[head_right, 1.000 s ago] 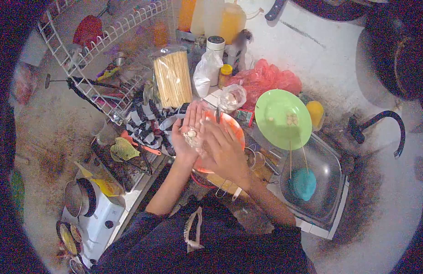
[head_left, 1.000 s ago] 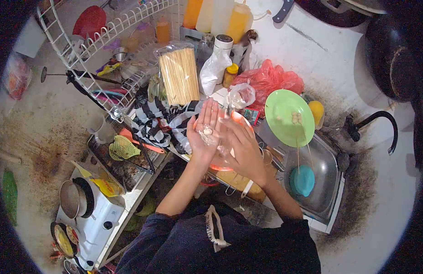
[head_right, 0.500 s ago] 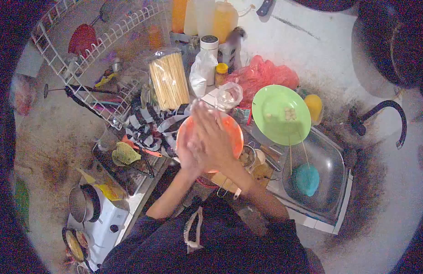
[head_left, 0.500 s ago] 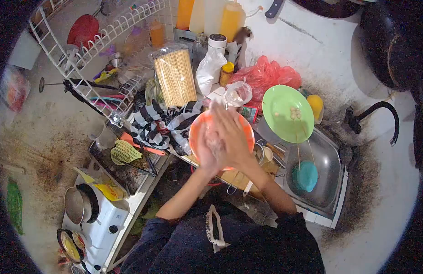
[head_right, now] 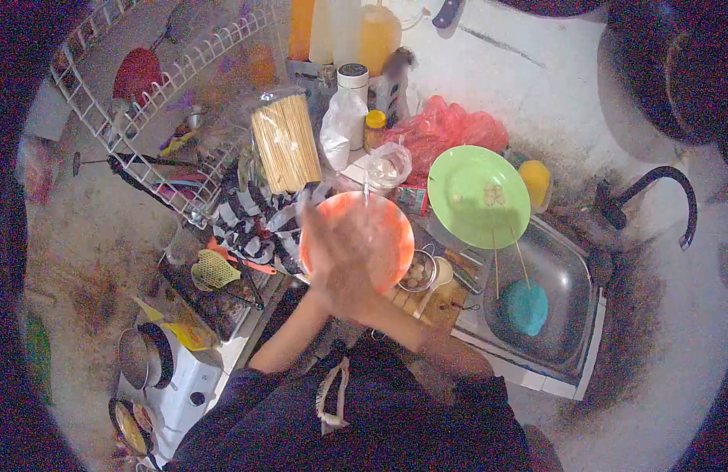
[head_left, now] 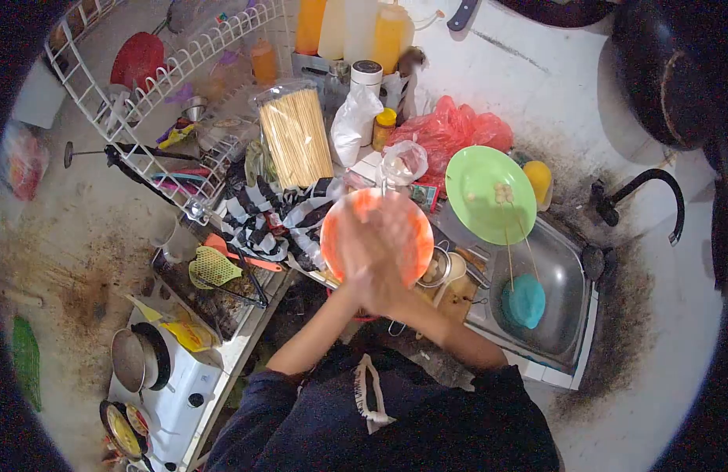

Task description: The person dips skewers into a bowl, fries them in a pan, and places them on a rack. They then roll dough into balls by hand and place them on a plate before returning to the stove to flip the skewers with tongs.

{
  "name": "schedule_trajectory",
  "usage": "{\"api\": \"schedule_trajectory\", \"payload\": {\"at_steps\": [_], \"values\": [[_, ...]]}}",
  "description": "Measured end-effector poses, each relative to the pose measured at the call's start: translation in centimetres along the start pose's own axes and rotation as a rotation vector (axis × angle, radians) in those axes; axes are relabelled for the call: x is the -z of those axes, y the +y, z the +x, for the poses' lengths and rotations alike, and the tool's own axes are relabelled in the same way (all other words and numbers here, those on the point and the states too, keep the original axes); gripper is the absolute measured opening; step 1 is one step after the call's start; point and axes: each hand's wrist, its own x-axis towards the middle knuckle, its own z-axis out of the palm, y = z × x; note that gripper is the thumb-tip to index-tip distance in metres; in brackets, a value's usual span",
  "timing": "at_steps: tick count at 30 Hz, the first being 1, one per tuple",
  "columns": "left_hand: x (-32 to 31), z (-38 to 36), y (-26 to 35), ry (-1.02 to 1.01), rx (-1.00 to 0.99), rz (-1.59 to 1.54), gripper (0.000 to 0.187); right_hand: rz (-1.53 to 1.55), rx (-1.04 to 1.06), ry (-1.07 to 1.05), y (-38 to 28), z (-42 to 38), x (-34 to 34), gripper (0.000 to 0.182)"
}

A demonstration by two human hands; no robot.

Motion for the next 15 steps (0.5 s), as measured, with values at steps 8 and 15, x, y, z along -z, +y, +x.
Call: {"api": "schedule_trajectory", "payload": {"at_steps": [8,15], "values": [[3.5,-0.4,0.4,-0.196,-0.064,0.702,0.054,1.132,0.214,-0.254,4.0,2.5,-0.1,0.071],[3.5,1.1,0.6,-0.622,-0.252,0.638,0.068,1.651,-0.068,-0.312,4.0,2.4,0.7,0.068]]}}
